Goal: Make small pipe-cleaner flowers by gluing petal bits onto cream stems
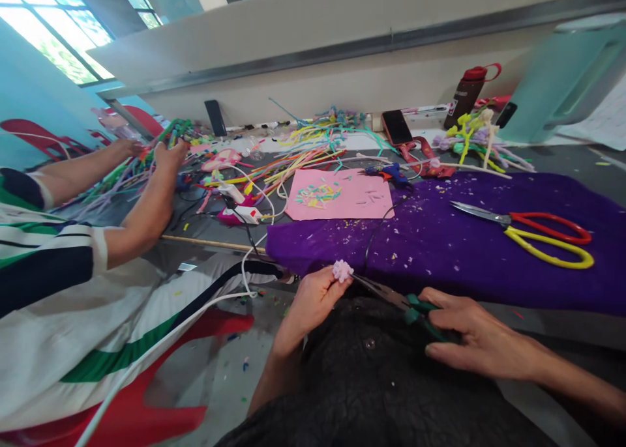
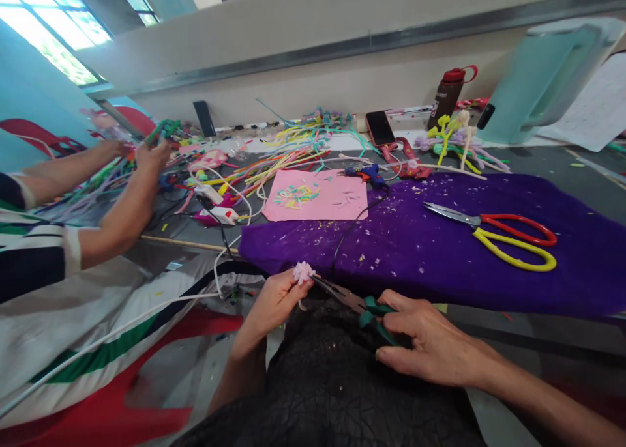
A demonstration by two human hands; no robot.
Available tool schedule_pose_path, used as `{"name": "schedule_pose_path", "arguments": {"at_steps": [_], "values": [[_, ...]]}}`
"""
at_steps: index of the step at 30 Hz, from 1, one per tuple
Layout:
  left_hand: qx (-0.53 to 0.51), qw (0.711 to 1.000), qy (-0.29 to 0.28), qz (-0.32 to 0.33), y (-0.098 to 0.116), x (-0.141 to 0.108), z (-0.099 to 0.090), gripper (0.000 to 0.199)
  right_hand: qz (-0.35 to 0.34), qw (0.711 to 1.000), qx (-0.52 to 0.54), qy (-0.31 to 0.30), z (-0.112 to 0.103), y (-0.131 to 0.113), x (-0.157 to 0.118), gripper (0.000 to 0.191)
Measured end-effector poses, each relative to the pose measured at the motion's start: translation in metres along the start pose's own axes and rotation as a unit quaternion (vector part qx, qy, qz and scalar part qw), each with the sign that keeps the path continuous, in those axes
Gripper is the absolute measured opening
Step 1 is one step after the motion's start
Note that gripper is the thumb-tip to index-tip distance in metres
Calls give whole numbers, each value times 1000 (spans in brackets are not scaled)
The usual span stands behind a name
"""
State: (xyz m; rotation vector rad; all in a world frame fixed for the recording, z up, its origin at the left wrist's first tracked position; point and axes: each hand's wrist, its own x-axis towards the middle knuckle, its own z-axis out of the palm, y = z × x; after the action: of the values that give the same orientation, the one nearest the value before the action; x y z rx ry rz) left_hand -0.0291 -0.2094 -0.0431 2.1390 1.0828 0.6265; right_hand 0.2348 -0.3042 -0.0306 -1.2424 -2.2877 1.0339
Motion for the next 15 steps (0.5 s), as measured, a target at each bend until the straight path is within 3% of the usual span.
{"name": "schedule_pose_path", "arguments": {"at_steps": [9, 15], "values": [[90, 996, -12, -8, -4, 2, 2, 28, 3, 997, -70, -11, -19, -5, 1, 22], [172, 985, -13, -12, -3, 3, 4, 25, 22, 987, -150, -55, -37, -16, 5, 23]]}}
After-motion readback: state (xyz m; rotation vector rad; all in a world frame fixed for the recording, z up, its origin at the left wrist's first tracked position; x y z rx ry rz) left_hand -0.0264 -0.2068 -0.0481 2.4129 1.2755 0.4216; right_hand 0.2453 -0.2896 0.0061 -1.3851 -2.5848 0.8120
